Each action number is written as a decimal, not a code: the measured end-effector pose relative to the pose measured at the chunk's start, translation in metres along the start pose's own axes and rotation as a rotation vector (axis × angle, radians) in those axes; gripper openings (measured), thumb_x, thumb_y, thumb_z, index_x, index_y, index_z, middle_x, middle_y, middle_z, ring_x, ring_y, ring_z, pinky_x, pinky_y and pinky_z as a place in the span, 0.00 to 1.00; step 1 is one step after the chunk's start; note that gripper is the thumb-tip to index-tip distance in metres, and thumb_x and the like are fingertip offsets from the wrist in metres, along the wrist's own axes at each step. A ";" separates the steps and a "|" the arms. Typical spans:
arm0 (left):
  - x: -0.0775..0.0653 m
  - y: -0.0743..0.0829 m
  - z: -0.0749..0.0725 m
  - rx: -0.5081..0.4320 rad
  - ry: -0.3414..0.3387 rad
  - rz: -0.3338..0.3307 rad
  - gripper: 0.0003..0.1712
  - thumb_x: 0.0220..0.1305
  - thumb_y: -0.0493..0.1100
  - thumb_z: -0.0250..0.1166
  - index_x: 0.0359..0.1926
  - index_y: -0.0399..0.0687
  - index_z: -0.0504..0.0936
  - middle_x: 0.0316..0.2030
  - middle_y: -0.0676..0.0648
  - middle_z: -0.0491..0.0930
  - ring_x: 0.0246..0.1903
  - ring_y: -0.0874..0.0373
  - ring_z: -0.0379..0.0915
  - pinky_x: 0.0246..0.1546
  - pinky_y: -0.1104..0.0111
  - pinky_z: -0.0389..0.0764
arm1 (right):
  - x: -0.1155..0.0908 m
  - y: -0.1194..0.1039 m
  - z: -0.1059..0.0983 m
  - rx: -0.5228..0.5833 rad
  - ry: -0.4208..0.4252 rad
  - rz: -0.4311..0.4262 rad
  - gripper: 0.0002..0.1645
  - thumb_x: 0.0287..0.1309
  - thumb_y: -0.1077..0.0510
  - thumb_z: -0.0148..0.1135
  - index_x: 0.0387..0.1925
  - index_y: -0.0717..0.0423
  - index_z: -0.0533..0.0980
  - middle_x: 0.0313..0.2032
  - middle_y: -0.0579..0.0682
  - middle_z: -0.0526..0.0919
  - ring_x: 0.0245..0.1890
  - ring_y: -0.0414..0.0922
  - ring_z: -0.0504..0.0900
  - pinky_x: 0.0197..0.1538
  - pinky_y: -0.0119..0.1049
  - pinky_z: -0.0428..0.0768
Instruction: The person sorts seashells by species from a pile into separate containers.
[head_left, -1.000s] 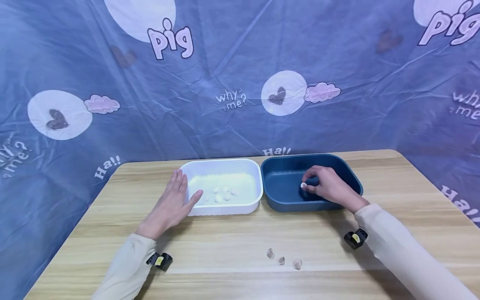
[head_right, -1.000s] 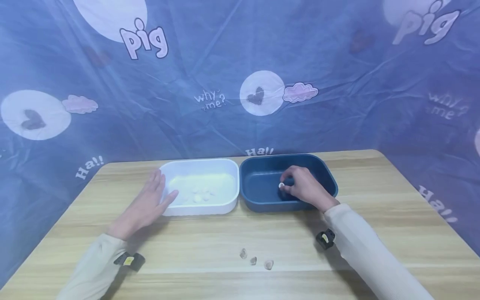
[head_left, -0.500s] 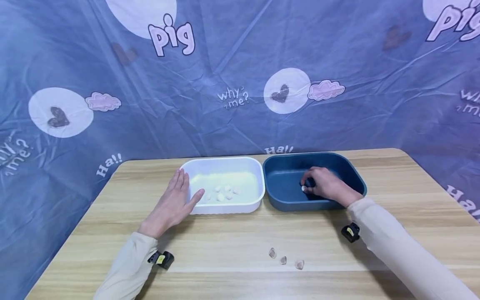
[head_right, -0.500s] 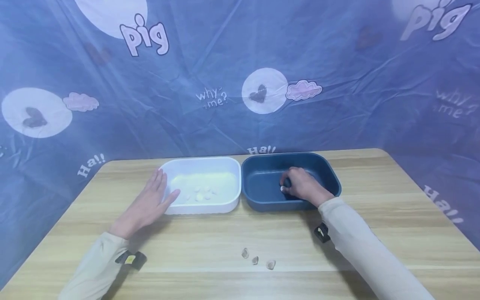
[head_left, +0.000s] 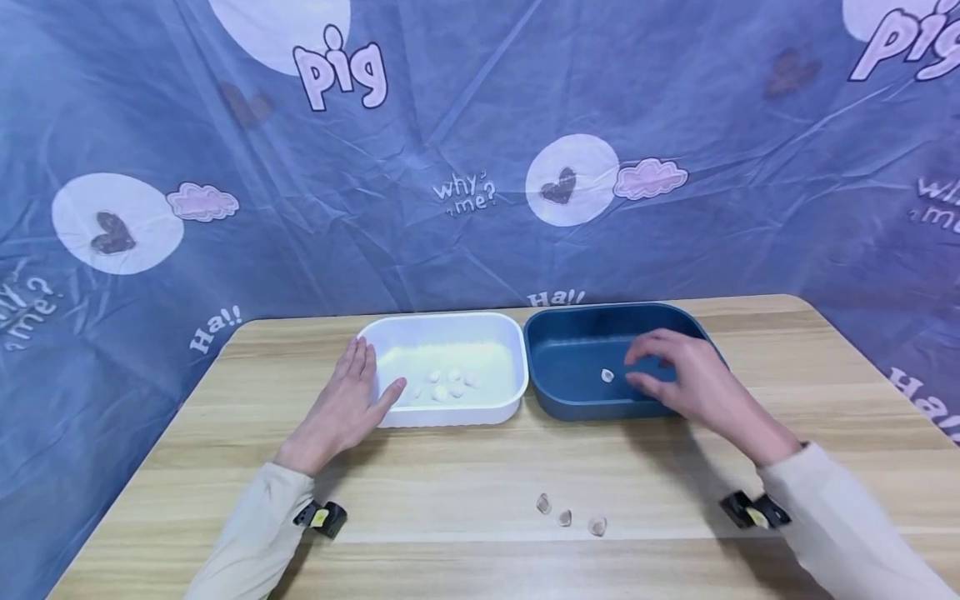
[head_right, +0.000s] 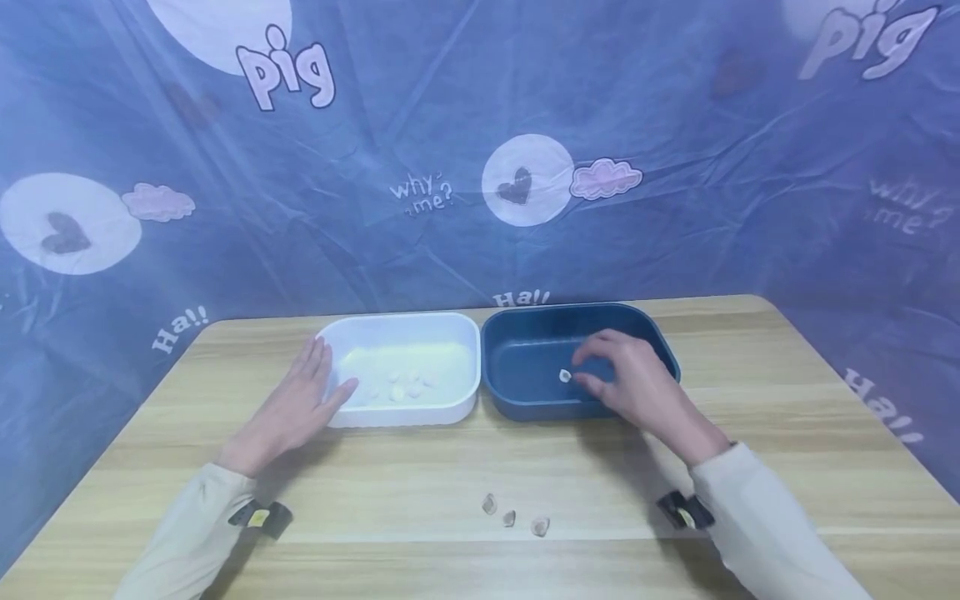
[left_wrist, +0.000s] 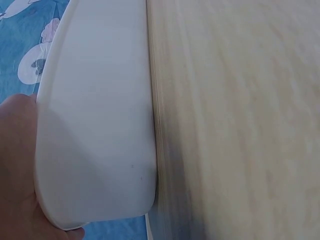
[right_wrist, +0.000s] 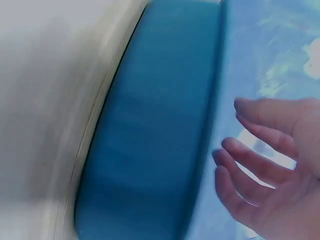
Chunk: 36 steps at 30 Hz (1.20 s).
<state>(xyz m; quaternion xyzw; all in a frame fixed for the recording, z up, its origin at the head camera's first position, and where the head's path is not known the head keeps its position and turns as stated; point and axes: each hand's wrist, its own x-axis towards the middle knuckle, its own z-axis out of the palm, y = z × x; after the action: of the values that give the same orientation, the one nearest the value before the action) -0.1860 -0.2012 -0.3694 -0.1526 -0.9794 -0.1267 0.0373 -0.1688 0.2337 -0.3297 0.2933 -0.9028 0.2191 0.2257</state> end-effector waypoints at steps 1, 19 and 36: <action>0.000 0.000 0.000 0.001 0.000 0.000 0.50 0.73 0.65 0.37 0.69 0.19 0.44 0.71 0.24 0.38 0.73 0.36 0.29 0.73 0.51 0.38 | -0.006 -0.006 -0.002 0.017 0.019 -0.037 0.14 0.40 0.66 0.77 0.31 0.50 0.82 0.35 0.44 0.83 0.34 0.43 0.81 0.36 0.40 0.81; 0.000 0.001 0.000 0.005 0.007 0.010 0.49 0.74 0.63 0.38 0.69 0.18 0.45 0.70 0.23 0.39 0.72 0.35 0.30 0.73 0.51 0.38 | -0.072 -0.057 0.031 0.219 -0.434 -0.058 0.17 0.41 0.58 0.78 0.35 0.41 0.83 0.40 0.34 0.76 0.37 0.34 0.75 0.39 0.33 0.79; 0.000 0.000 0.000 -0.006 0.012 -0.005 0.50 0.74 0.65 0.37 0.69 0.19 0.44 0.71 0.24 0.39 0.72 0.36 0.30 0.73 0.51 0.38 | -0.074 -0.064 0.041 0.202 -0.363 -0.138 0.14 0.38 0.57 0.78 0.28 0.37 0.82 0.40 0.38 0.75 0.37 0.34 0.75 0.38 0.32 0.80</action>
<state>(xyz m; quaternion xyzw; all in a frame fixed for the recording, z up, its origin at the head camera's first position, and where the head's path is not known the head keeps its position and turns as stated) -0.1860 -0.2008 -0.3692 -0.1496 -0.9792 -0.1306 0.0423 -0.0863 0.1971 -0.3854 0.4102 -0.8799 0.2360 0.0432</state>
